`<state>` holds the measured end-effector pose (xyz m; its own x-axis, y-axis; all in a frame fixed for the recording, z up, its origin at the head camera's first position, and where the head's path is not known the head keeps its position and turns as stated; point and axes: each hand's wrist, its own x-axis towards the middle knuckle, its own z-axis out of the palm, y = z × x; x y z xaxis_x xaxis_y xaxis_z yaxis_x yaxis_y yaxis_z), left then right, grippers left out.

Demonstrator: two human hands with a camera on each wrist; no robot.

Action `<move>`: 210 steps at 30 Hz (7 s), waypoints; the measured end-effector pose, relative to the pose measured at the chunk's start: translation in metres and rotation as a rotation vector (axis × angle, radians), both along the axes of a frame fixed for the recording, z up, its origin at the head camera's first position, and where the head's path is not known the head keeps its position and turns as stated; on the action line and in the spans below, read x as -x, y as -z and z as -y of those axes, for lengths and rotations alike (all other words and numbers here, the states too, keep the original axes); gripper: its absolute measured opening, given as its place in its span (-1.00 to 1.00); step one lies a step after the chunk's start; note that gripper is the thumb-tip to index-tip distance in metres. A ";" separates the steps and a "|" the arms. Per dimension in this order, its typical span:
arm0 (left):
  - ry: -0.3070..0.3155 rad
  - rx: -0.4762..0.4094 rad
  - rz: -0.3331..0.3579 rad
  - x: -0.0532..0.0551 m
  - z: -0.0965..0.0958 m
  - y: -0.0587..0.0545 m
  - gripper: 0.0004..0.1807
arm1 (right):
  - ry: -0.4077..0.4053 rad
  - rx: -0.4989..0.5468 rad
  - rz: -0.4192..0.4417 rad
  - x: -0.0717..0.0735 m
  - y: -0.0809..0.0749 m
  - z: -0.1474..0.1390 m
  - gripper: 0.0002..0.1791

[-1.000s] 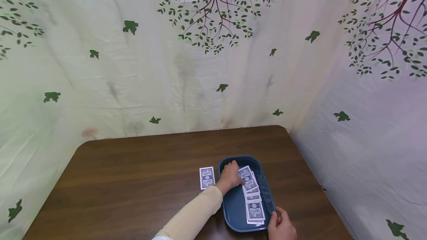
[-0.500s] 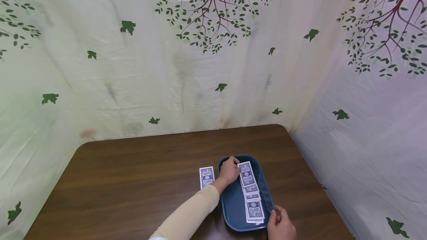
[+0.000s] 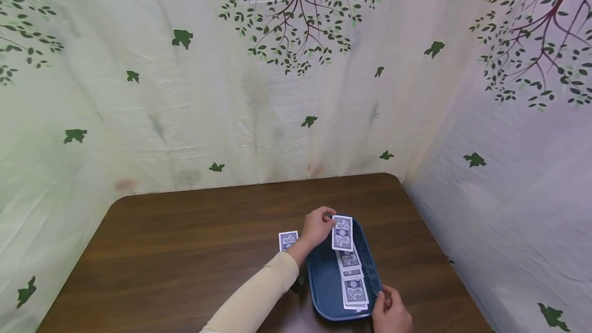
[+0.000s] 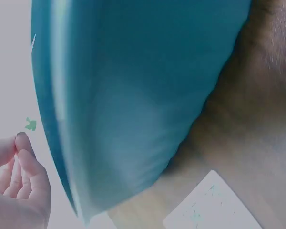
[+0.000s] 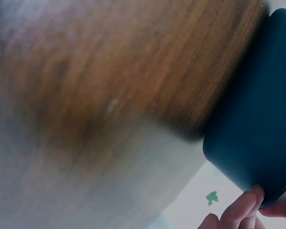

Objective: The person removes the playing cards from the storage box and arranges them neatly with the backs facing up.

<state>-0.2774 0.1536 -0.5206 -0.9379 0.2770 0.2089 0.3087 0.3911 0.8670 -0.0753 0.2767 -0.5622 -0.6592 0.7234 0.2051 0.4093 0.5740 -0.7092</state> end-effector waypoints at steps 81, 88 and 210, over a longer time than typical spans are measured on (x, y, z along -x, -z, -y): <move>-0.308 0.008 0.129 0.013 0.180 0.062 -0.82 | 0.025 0.011 -0.003 -0.002 -0.001 0.007 -0.74; -0.349 0.098 0.121 0.011 0.181 0.064 -0.83 | 0.039 0.010 -0.022 -0.001 -0.001 0.008 -0.74; 0.119 0.264 0.212 -0.012 -0.006 0.036 -0.79 | -0.003 -0.038 -0.023 0.001 0.004 0.003 -0.78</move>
